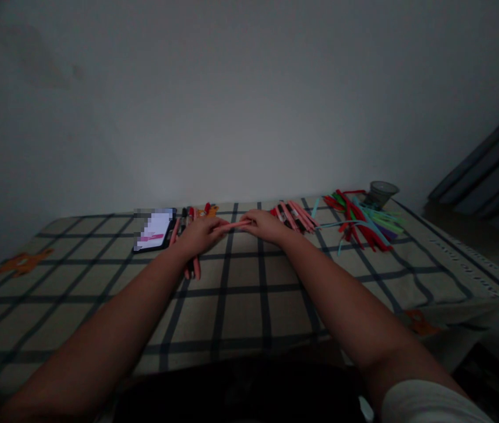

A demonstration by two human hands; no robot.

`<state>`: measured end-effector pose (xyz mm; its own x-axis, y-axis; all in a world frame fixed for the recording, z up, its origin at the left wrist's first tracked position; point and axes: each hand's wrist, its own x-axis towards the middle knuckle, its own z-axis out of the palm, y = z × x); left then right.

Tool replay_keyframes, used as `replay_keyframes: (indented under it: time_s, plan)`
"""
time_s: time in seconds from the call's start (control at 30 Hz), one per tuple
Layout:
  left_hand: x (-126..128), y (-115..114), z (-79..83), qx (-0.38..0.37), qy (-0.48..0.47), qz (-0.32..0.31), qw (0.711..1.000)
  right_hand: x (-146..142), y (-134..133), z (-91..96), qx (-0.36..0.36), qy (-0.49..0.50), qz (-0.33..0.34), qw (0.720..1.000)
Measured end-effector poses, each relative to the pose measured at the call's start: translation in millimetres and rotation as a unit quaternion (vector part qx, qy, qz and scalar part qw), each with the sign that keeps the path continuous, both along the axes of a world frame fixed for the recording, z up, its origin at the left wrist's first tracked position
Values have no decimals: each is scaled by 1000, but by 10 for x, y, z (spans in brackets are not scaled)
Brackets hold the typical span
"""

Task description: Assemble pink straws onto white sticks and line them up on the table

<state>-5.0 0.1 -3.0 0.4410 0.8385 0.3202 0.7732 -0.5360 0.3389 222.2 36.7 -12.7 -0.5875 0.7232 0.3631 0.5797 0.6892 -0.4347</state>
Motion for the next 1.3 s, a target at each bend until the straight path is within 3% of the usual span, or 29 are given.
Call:
replay_keyframes:
  time_s: [0.23, 0.37, 0.53, 0.73, 1.0, 1.3]
  plan:
    - [-5, 8, -9, 35, 2, 13, 999, 4, -3, 34, -32, -36, -2, 999]
    - [-13, 27, -14, 12, 18, 6, 1000, -14, -27, 32, -10, 17, -22, 1000]
    - [-13, 21, -12, 24, 12, -7, 1000, -2, -8, -24, -32, 61, -7, 998]
    - [-21, 20, -17, 51, 1, 9, 999, 4, 1, 10, -13, -5, -8, 1000]
    - [-22, 22, -15, 29, 18, 12, 999, -2, -41, 13, -26, 52, -20, 998]
    - [-20, 10, -10, 38, -3, 15, 999, 4, -34, 47, 1, 10, -23, 1000]
